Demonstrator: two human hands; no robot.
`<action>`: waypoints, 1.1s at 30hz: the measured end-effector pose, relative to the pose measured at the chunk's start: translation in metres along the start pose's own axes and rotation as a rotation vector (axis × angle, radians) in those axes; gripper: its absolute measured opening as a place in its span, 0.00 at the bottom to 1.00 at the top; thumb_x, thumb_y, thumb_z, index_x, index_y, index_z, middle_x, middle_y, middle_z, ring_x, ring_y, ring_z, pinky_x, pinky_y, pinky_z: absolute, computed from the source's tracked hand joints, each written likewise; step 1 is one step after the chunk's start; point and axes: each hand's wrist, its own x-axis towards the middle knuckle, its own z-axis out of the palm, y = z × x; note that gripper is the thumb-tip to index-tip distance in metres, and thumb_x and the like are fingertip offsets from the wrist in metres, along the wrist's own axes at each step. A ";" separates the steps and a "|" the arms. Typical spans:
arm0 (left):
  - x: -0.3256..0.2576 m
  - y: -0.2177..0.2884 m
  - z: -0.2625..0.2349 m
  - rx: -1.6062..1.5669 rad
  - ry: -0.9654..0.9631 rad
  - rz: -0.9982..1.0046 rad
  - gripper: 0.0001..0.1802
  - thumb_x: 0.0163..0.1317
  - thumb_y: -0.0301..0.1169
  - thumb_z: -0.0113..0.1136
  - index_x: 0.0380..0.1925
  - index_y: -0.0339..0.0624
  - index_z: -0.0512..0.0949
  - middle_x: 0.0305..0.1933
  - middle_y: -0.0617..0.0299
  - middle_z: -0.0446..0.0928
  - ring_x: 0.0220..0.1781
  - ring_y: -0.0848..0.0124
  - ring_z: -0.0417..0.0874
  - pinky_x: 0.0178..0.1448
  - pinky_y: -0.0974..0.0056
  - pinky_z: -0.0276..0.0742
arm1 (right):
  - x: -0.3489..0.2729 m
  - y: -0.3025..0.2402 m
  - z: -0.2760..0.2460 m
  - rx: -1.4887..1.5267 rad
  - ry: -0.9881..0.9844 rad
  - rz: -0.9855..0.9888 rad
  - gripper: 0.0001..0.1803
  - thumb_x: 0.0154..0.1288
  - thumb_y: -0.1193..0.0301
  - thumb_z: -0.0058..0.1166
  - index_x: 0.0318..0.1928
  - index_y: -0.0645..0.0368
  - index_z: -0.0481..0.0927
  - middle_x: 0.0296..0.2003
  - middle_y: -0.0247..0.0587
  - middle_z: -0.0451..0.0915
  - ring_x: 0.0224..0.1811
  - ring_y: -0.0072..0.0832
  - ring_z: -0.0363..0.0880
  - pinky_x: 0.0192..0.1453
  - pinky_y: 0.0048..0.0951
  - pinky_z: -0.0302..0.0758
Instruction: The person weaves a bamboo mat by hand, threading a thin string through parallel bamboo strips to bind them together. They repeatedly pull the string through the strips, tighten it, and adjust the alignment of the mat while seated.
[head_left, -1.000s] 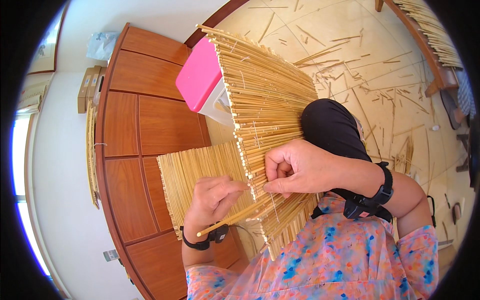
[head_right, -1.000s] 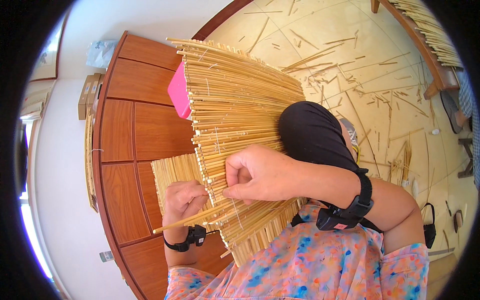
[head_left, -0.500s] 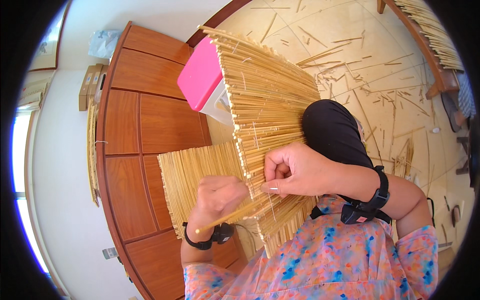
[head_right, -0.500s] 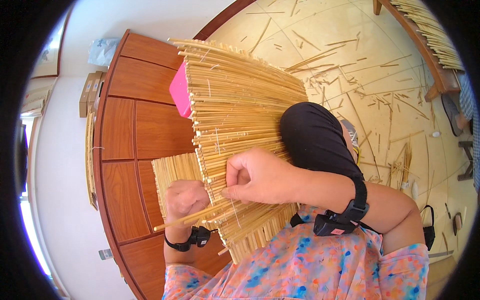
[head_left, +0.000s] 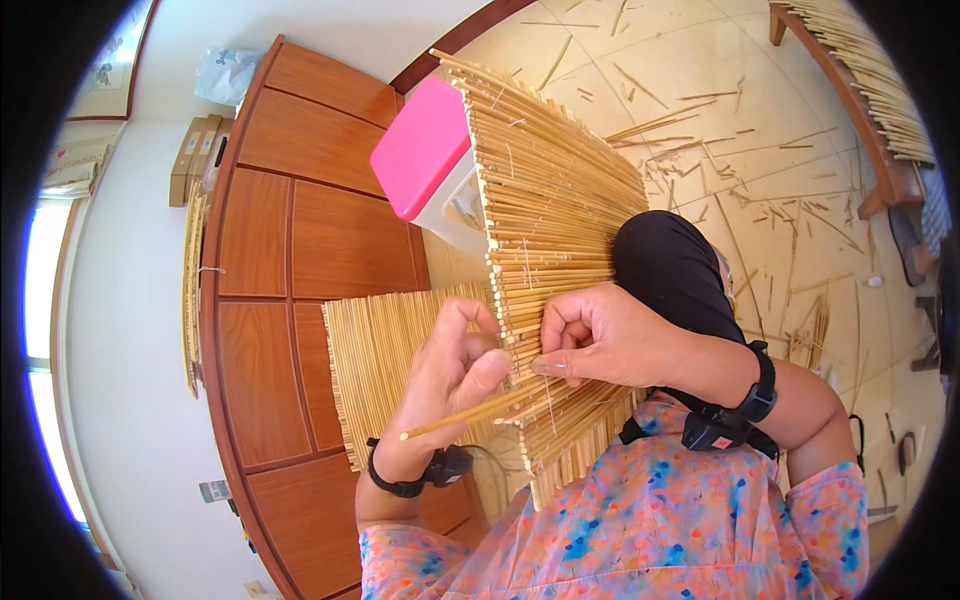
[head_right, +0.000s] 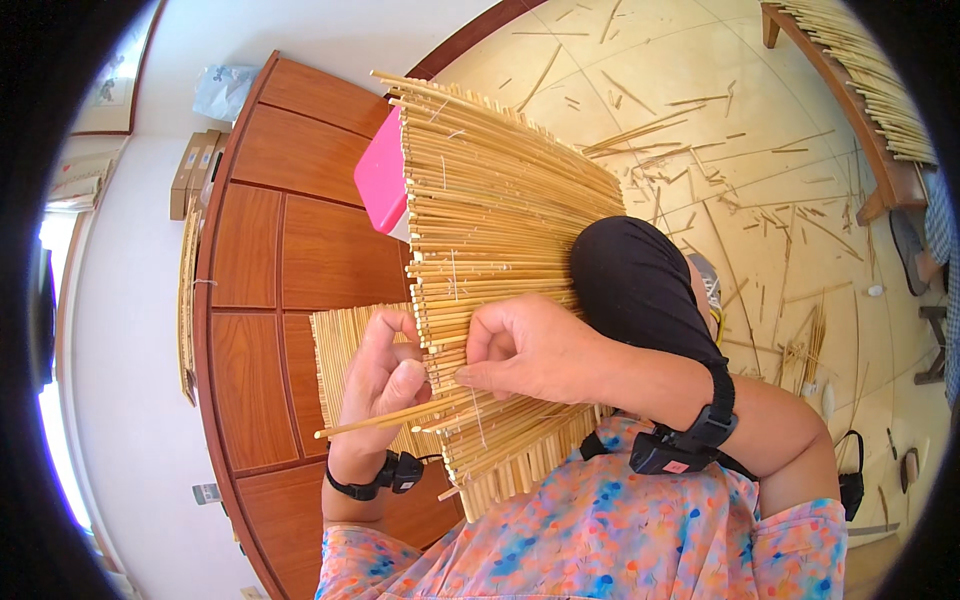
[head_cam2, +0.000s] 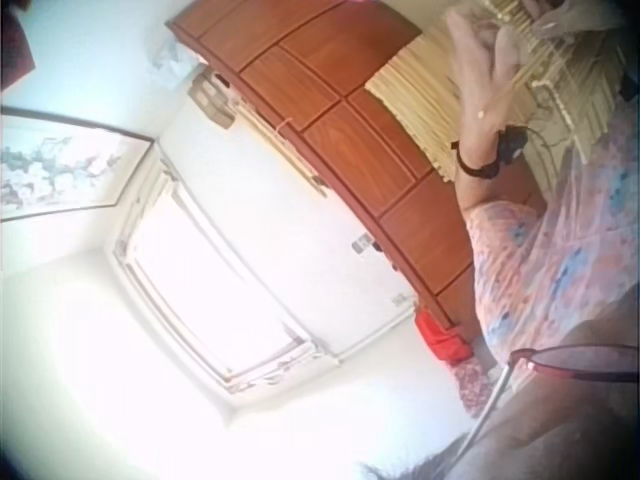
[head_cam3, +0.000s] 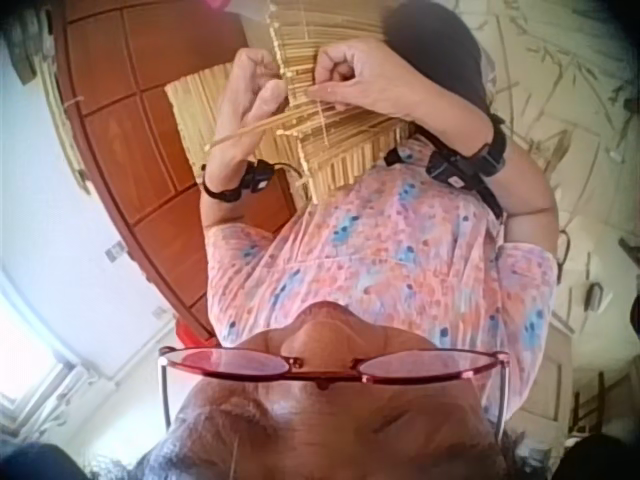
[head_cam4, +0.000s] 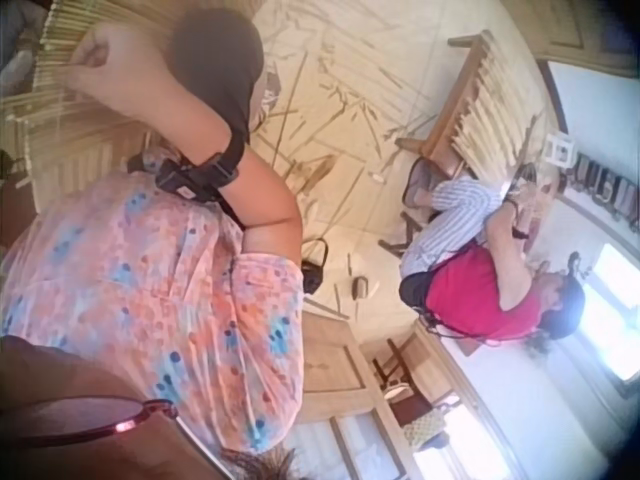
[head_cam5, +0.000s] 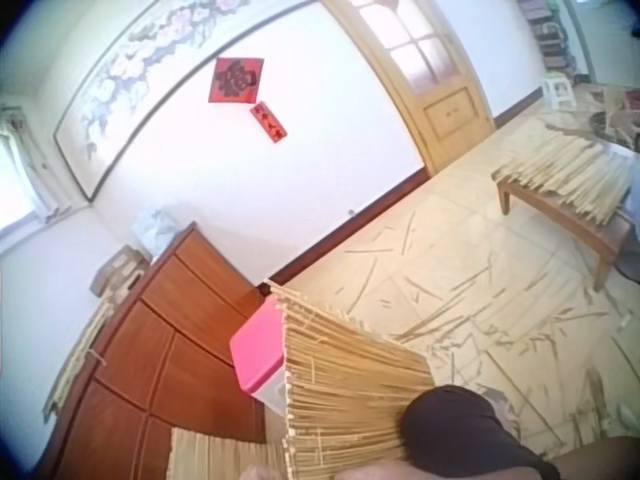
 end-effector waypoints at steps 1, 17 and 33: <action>0.002 0.001 0.003 0.008 0.011 -0.002 0.16 0.68 0.26 0.61 0.48 0.38 0.64 0.26 0.64 0.75 0.28 0.81 0.73 0.32 0.73 0.69 | 0.000 0.002 0.001 0.016 0.007 -0.015 0.12 0.64 0.66 0.68 0.32 0.61 0.79 0.22 0.33 0.80 0.23 0.17 0.75 0.26 0.22 0.70; 0.001 -0.019 -0.014 0.127 -0.104 0.226 0.03 0.64 0.20 0.62 0.36 0.36 0.78 0.25 0.63 0.79 0.25 0.76 0.81 0.30 0.70 0.73 | -0.002 -0.003 -0.002 -0.036 0.016 0.027 0.13 0.63 0.67 0.68 0.32 0.61 0.79 0.24 0.33 0.81 0.25 0.17 0.76 0.28 0.22 0.72; 0.006 -0.008 -0.001 0.413 0.013 0.434 0.07 0.60 0.17 0.63 0.30 0.41 0.76 0.22 0.59 0.77 0.23 0.69 0.82 0.27 0.66 0.75 | -0.001 -0.007 -0.006 0.006 -0.007 0.078 0.13 0.65 0.69 0.68 0.31 0.59 0.76 0.22 0.30 0.79 0.22 0.13 0.77 0.25 0.16 0.71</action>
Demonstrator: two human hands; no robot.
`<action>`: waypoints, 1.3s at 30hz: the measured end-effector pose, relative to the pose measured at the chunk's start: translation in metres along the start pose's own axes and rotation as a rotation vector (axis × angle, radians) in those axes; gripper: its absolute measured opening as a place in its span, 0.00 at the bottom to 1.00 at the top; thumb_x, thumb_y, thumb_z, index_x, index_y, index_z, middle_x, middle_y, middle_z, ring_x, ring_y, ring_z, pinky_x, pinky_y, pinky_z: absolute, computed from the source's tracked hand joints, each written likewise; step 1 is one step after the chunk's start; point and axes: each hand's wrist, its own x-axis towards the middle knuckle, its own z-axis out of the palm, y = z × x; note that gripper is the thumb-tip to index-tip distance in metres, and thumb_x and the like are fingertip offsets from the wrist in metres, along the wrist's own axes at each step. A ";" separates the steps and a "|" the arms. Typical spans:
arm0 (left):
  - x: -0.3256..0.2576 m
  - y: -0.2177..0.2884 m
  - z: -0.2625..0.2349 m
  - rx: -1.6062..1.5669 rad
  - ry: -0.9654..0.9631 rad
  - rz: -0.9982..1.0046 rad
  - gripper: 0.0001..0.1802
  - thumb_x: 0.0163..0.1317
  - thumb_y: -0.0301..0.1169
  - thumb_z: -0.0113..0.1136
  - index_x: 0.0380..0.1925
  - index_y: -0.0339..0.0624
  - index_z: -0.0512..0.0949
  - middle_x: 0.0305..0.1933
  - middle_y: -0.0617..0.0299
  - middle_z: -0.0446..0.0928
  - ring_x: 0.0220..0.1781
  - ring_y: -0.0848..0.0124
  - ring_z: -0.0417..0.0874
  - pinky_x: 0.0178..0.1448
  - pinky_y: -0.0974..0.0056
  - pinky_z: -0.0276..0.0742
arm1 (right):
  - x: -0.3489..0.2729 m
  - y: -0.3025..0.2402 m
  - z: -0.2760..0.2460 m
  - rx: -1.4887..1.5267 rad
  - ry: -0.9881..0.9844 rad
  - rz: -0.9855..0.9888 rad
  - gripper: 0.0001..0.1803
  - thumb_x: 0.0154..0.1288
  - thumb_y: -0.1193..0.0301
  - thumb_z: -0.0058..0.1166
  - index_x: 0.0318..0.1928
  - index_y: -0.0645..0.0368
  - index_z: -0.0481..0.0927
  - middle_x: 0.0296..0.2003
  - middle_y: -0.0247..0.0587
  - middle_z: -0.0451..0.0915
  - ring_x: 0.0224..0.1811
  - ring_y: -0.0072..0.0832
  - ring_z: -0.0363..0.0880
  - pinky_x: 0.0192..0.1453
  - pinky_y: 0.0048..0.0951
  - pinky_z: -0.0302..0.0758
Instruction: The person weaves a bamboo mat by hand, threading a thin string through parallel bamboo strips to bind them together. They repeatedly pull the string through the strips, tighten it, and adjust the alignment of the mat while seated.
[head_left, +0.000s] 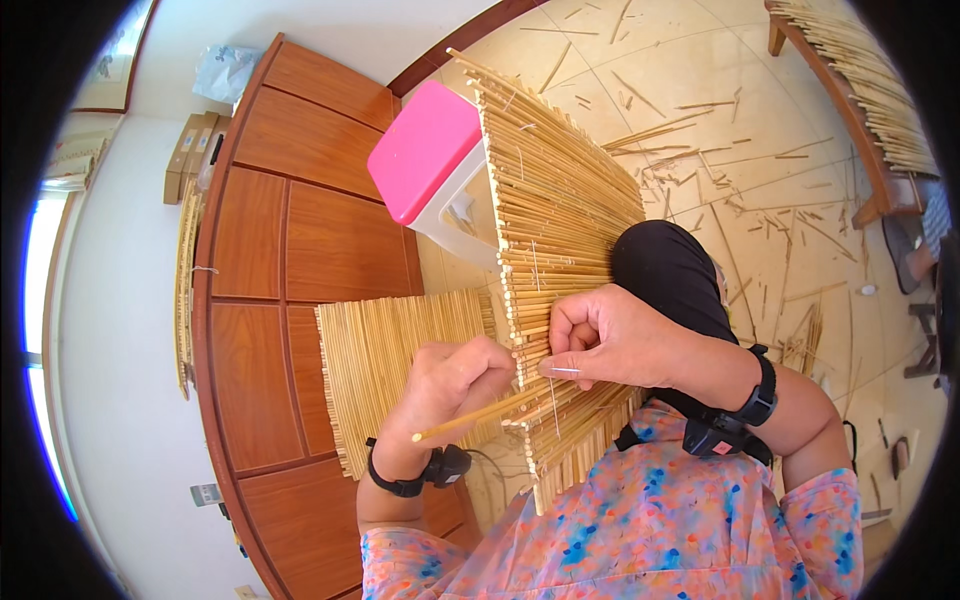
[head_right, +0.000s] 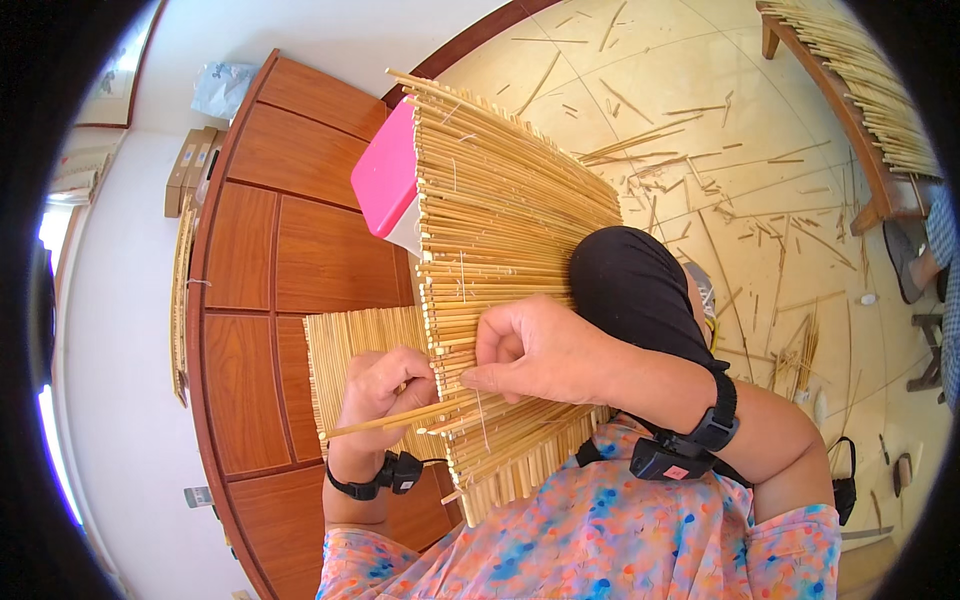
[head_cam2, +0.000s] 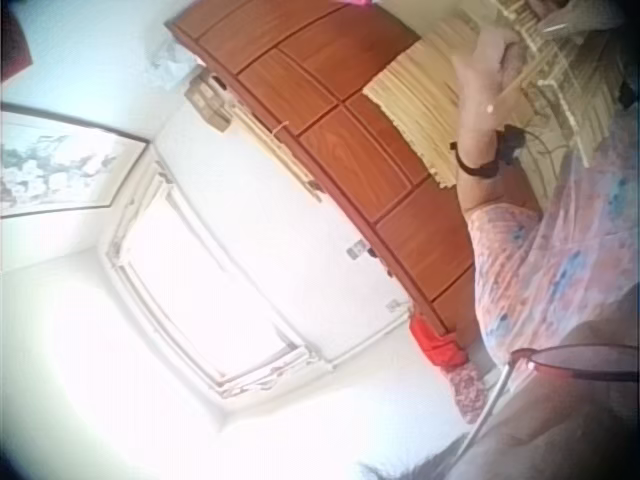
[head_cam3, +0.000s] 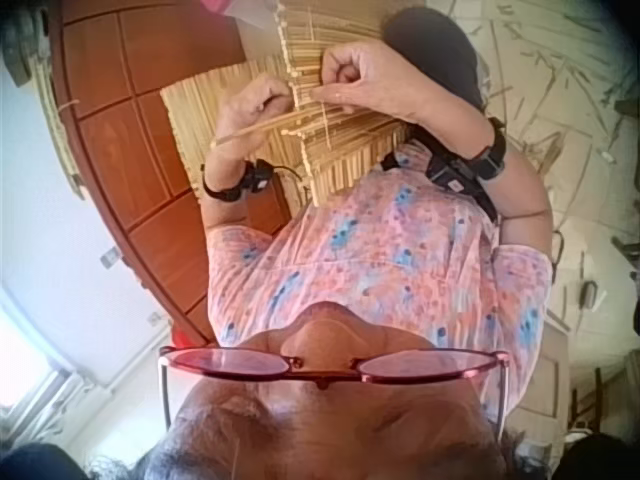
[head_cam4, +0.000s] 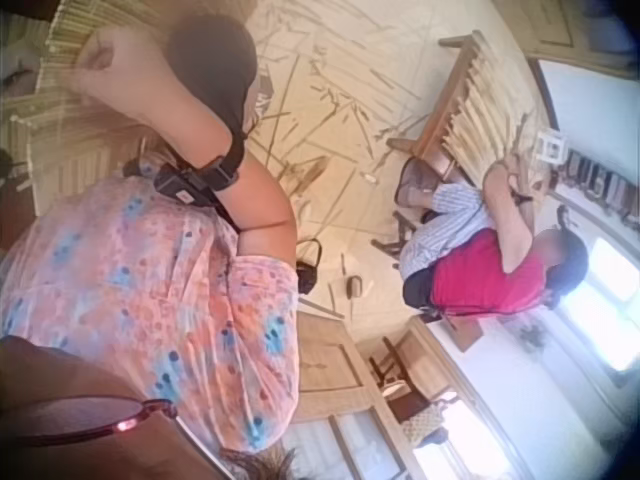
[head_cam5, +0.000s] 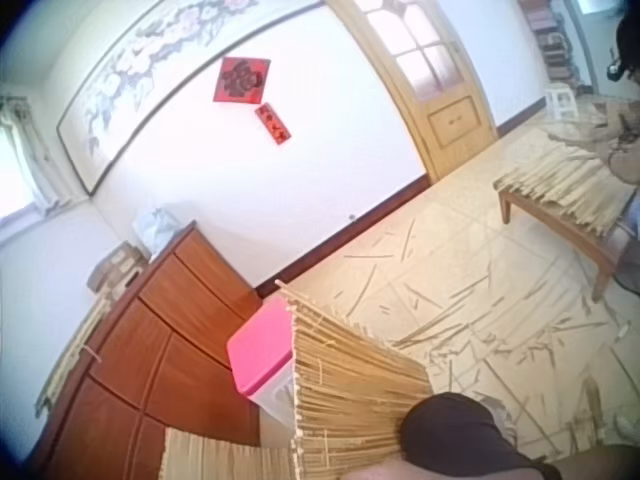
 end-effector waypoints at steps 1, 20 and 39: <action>0.000 0.000 0.001 0.021 0.011 0.017 0.08 0.60 0.17 0.63 0.30 0.41 0.75 0.22 0.60 0.77 0.23 0.70 0.82 0.27 0.66 0.74 | 0.001 -0.001 -0.001 -0.012 0.002 0.000 0.13 0.65 0.69 0.68 0.31 0.59 0.76 0.22 0.30 0.79 0.22 0.13 0.77 0.24 0.16 0.71; 0.086 -0.006 -0.010 -0.430 -0.124 -0.430 0.19 0.70 0.31 0.52 0.56 0.31 0.76 0.44 0.62 0.81 0.36 0.78 0.79 0.35 0.71 0.75 | -0.023 0.012 0.026 -0.028 0.154 -0.046 0.11 0.69 0.71 0.62 0.32 0.58 0.73 0.23 0.28 0.78 0.23 0.12 0.74 0.26 0.17 0.68; -0.074 -0.069 0.019 -1.340 1.007 -0.054 0.23 0.70 0.26 0.55 0.63 0.35 0.67 0.59 0.54 0.77 0.55 0.62 0.83 0.59 0.56 0.83 | -0.075 0.037 0.027 -0.008 0.414 -0.155 0.08 0.69 0.75 0.58 0.32 0.57 0.74 0.21 0.28 0.76 0.21 0.11 0.69 0.25 0.15 0.61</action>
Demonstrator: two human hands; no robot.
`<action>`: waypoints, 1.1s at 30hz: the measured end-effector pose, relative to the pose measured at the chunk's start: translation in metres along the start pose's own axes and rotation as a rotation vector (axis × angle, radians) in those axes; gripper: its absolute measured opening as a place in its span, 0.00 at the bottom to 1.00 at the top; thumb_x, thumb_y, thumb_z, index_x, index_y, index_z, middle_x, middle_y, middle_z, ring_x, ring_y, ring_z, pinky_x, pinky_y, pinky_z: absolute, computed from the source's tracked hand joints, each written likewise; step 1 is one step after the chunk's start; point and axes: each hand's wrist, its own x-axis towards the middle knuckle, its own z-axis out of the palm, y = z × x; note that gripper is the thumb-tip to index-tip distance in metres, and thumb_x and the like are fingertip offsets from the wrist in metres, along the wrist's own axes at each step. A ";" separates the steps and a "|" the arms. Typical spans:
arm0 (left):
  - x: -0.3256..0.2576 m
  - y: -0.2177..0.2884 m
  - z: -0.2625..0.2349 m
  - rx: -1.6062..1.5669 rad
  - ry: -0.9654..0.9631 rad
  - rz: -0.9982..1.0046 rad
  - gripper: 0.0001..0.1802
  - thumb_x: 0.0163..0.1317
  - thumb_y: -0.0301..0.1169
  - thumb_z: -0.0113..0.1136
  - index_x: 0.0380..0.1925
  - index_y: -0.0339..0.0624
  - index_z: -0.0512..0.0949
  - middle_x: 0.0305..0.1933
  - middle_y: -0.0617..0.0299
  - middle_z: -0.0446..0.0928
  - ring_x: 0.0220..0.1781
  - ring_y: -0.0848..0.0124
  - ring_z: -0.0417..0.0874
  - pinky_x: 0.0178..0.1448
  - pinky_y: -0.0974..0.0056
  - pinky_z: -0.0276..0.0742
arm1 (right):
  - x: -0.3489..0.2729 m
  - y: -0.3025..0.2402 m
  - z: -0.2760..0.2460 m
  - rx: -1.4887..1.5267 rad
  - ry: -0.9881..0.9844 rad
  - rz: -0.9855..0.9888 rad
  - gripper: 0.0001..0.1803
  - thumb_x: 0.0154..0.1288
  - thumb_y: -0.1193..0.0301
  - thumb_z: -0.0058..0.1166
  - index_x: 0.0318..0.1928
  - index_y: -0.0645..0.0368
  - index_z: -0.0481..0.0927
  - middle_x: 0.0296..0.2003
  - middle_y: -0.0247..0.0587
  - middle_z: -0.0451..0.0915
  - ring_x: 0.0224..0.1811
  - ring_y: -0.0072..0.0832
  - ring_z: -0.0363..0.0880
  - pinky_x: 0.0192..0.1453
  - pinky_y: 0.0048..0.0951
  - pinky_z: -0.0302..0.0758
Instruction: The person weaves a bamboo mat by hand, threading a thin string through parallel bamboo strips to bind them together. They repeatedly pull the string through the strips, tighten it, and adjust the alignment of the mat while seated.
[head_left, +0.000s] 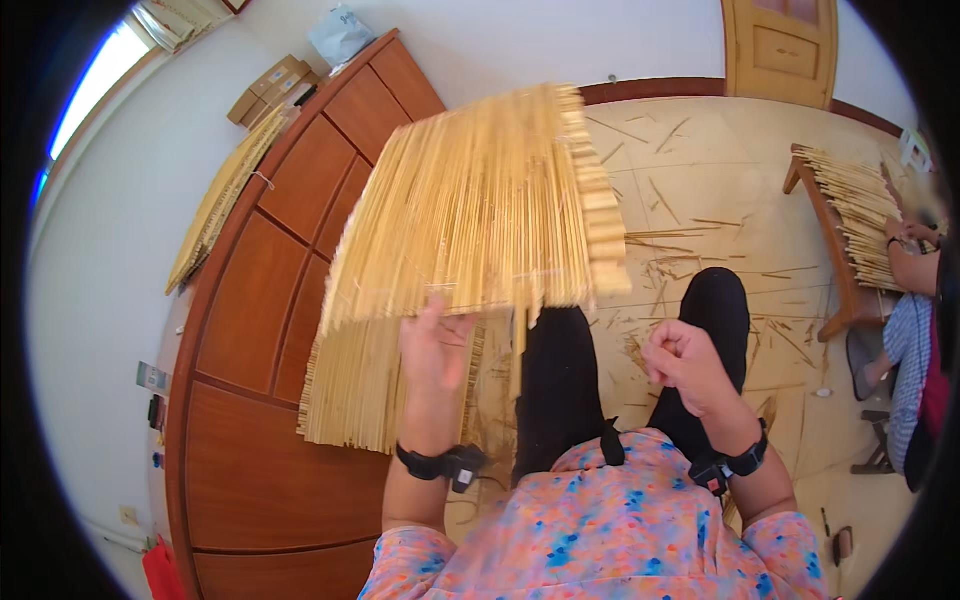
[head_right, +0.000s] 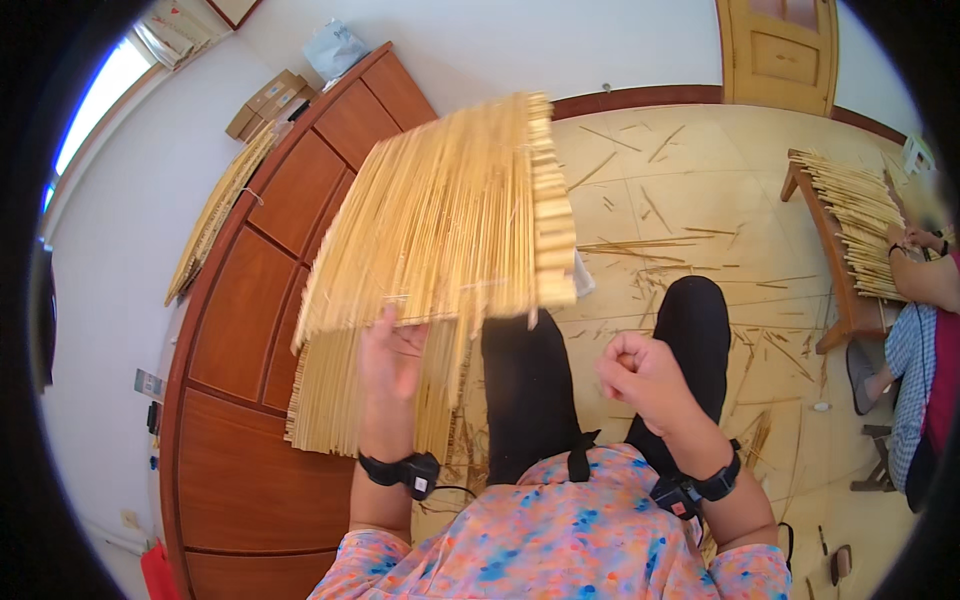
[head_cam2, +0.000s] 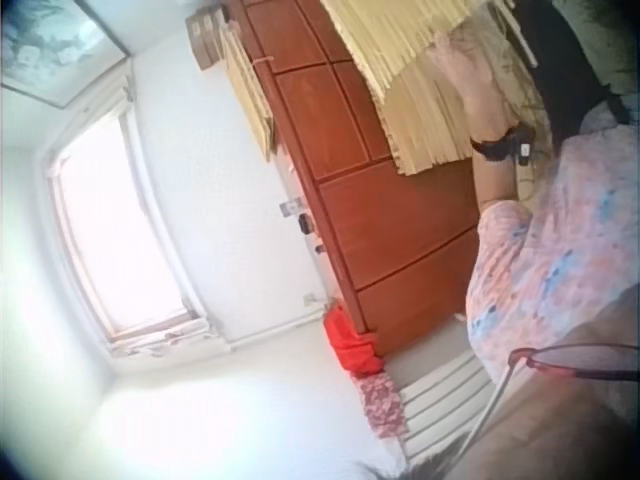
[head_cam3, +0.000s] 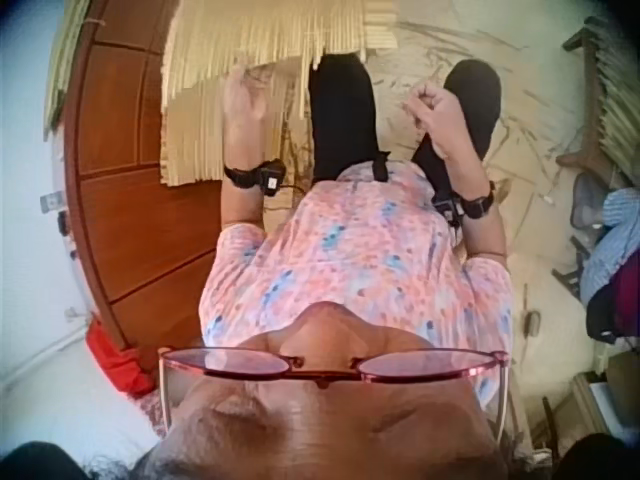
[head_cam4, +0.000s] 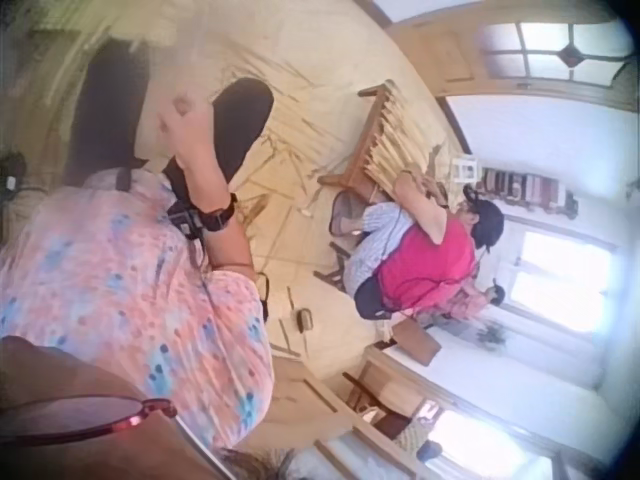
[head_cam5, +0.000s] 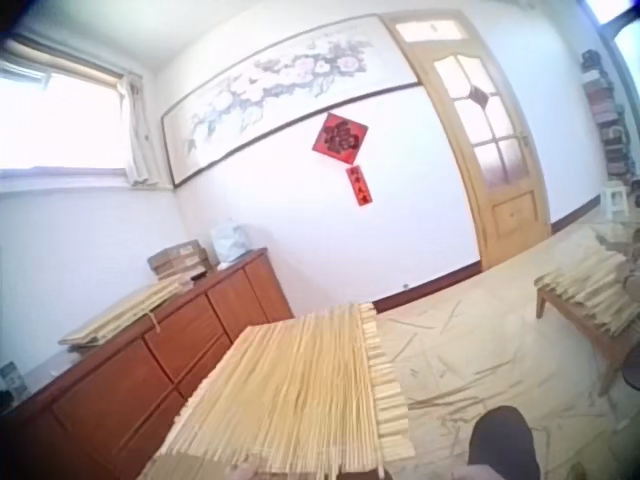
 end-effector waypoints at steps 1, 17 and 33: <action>-0.006 -0.019 -0.002 -0.052 0.006 -0.048 0.22 0.70 0.26 0.55 0.63 0.36 0.68 0.59 0.54 0.77 0.56 0.62 0.82 0.61 0.56 0.82 | 0.001 0.009 -0.001 -0.013 0.005 0.016 0.08 0.69 0.75 0.58 0.32 0.57 0.74 0.21 0.28 0.76 0.21 0.11 0.69 0.25 0.15 0.61; -0.063 -0.130 0.011 -0.205 0.102 -0.280 0.18 0.70 0.25 0.58 0.60 0.40 0.72 0.57 0.59 0.79 0.55 0.65 0.83 0.57 0.60 0.85 | 0.024 0.072 -0.026 0.153 0.049 0.189 0.21 0.75 0.49 0.50 0.35 0.54 0.78 0.28 0.31 0.79 0.24 0.15 0.72 0.26 0.17 0.64; -0.074 -0.049 0.026 1.163 -0.606 -0.177 0.09 0.67 0.28 0.62 0.44 0.38 0.82 0.44 0.54 0.83 0.37 0.63 0.87 0.41 0.63 0.80 | 0.051 0.079 -0.012 0.092 0.195 0.220 0.08 0.66 0.67 0.63 0.43 0.53 0.80 0.26 0.27 0.77 0.24 0.14 0.72 0.21 0.18 0.59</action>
